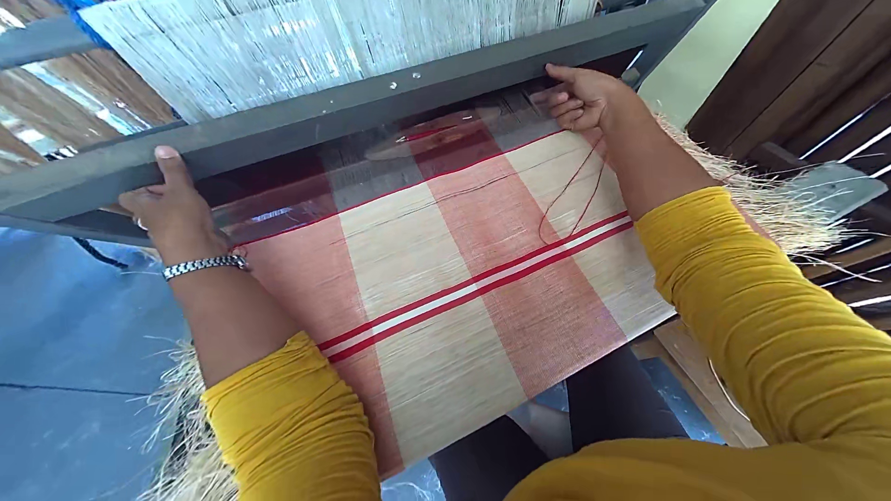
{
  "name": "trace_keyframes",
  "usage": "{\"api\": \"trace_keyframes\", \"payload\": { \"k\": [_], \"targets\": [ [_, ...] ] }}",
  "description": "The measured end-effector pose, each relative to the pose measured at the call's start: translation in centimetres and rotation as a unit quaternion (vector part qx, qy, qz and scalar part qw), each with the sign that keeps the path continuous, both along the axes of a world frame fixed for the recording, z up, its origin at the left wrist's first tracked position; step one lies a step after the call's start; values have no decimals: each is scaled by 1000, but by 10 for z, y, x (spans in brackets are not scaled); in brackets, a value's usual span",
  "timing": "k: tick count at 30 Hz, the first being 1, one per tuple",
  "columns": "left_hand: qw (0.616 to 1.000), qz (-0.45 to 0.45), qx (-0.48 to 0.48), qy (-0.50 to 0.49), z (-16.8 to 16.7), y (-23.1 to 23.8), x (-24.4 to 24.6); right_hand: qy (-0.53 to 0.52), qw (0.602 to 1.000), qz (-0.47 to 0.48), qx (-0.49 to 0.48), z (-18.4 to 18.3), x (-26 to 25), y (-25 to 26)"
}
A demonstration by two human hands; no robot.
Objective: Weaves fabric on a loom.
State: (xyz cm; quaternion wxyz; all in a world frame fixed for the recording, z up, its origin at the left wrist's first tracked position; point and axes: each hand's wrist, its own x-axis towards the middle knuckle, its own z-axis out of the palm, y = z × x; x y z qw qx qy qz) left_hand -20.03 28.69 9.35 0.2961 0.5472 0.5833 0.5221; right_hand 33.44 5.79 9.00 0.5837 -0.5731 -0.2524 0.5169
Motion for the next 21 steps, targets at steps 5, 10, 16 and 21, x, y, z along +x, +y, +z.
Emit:
{"api": "trace_keyframes", "payload": {
  "k": [5,10,16,21],
  "targets": [
    [998,-23,-21,-53,0,0,2,-323,933,-121,-99,12,-36,-1],
    [997,-36,-62,-35,0,-6,6,-393,911,-103,-74,4,-64,8],
    [993,-60,-91,-43,1,-13,9,-430,891,-67,-127,3,-84,33],
    [988,-82,-115,-59,1,-11,9,-409,892,-58,-184,14,-107,40]
  ]
}}
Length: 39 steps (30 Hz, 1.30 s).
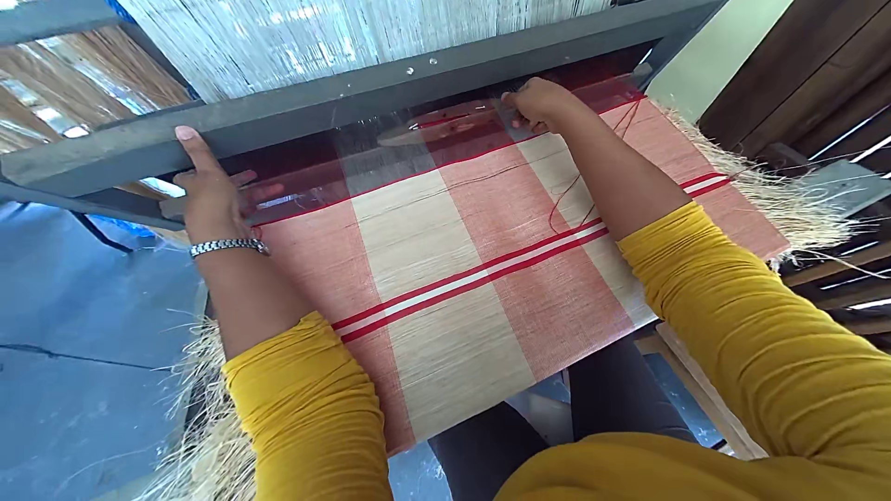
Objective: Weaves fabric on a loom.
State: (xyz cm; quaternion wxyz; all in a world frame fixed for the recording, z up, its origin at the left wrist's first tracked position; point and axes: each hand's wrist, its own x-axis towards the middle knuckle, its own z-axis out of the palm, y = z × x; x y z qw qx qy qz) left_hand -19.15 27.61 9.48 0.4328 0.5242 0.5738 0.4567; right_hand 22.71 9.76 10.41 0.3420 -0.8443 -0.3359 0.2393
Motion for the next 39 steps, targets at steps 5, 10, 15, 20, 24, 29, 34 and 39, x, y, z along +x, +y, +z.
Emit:
{"api": "trace_keyframes", "payload": {
  "k": [5,10,15,20,24,29,34,39],
  "targets": [
    [1000,-5,8,-1,-1,7,0,310,936,86,142,-13,7,-1],
    [1000,5,5,3,1,0,5,392,904,123,120,-11,12,0],
    [1000,-6,11,-28,1,2,5,-12,990,61,124,2,-21,-8],
    [999,-30,7,-28,-3,7,2,20,987,134,81,-11,-57,17],
    [999,-30,11,-33,-6,9,1,3,994,104,33,-6,-69,28],
    [998,-51,0,-35,-9,17,-2,46,994,100,20,-4,-80,33],
    [998,-52,-16,-39,-9,17,-1,310,934,144,108,-12,-72,33],
    [998,-49,-8,-26,-14,21,4,543,811,192,99,-13,-70,46]
  ]
}}
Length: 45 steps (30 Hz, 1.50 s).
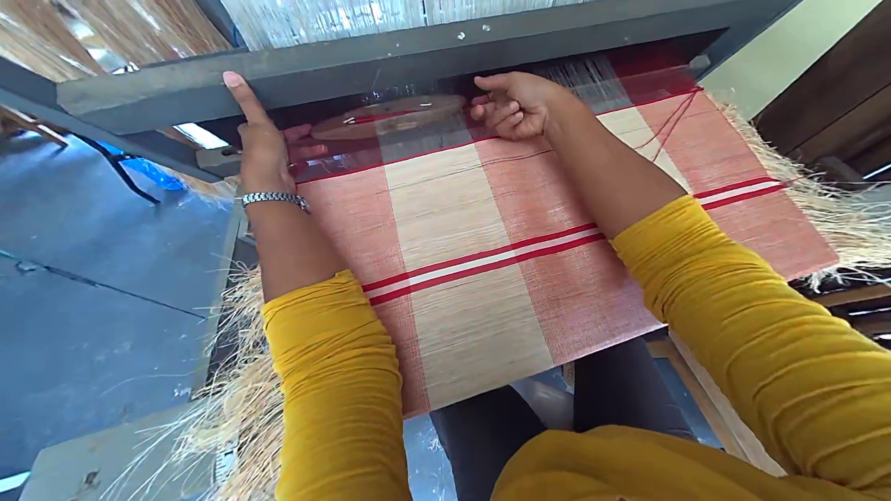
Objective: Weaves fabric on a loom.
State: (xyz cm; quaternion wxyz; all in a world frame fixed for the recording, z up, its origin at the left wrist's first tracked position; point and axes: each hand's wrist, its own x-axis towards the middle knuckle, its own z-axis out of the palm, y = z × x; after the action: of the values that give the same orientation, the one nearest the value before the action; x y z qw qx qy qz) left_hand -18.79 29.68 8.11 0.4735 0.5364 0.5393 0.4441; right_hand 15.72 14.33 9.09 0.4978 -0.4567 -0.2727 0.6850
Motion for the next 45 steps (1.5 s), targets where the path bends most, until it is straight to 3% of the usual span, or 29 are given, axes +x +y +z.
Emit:
{"api": "trace_keyframes", "payload": {
  "k": [5,7,12,17,21,25,28,31,35,40,45],
  "targets": [
    [1000,1,8,-17,-11,9,-1,1,1000,-20,22,-5,-8,-5],
    [998,-45,17,-42,-11,3,1,-22,997,-51,48,-7,-11,-12],
    [995,-66,17,-72,-12,-15,4,-237,964,-75,100,-9,0,-49],
    [996,-44,42,-60,-14,-15,1,-518,835,-70,170,7,72,-111],
    [997,-13,71,-27,-32,8,-36,-542,781,-273,152,-5,170,-161],
    [993,22,111,-42,-55,11,-59,-523,703,-465,125,-39,232,-196],
    [998,11,65,-14,-63,12,-55,-573,665,-463,124,-51,254,-197],
    [997,-62,15,42,-52,1,-44,-652,619,-427,98,-43,255,-181],
    [999,-30,-10,-28,-51,1,-49,-677,628,-377,71,-39,250,-167],
    [979,111,47,-163,-50,-22,-57,-682,640,-337,113,-46,265,-169],
    [975,148,103,-128,-55,-25,-101,-626,682,-331,185,-48,274,-183]
  ]
}}
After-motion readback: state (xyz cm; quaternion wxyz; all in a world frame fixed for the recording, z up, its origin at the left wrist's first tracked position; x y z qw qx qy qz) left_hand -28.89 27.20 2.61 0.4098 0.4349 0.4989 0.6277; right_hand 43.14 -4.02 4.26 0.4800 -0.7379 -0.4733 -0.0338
